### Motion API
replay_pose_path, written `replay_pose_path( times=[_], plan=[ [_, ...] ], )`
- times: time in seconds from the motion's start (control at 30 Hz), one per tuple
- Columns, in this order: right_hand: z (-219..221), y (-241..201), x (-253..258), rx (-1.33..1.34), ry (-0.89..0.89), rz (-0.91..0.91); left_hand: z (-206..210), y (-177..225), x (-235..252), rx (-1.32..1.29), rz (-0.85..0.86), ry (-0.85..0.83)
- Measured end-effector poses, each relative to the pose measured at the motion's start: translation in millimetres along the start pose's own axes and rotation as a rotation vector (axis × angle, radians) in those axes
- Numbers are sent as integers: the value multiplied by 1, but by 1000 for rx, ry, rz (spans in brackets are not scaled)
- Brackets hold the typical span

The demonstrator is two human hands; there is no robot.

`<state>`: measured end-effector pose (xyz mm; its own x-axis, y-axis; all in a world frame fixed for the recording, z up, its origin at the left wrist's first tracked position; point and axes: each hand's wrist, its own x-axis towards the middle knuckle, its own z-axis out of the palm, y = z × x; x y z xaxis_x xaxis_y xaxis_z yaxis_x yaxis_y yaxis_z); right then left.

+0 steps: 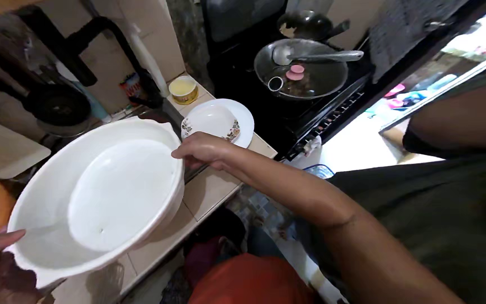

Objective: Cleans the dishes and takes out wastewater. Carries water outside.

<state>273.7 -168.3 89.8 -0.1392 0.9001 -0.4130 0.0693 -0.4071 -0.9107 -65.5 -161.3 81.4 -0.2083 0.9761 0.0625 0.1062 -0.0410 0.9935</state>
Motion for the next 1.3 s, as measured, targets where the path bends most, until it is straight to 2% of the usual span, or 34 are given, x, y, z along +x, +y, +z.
replay_pose_path(
  times=[0.17,0.43,0.57,0.67,0.93,1.1,1.3],
  plan=[
    [-29,-5,-14,55,39,-41,22,8,-1,-41,71,-85],
    [-97,-6,-51,85,143,-206,102,47,-32,-137,109,-101],
    [-147,1,-75,192,229,-306,139,58,-50,-150,120,-268],
    [-186,12,-96,249,301,-395,162,61,-54,-130,185,-510],
    [-275,50,-171,357,556,-565,291,75,-72,-157,232,-593],
    [-321,77,-221,330,703,-658,373,73,-83,-263,171,-788],
    [-361,107,-270,335,953,-628,462,72,-110,-319,130,-956]
  ],
)
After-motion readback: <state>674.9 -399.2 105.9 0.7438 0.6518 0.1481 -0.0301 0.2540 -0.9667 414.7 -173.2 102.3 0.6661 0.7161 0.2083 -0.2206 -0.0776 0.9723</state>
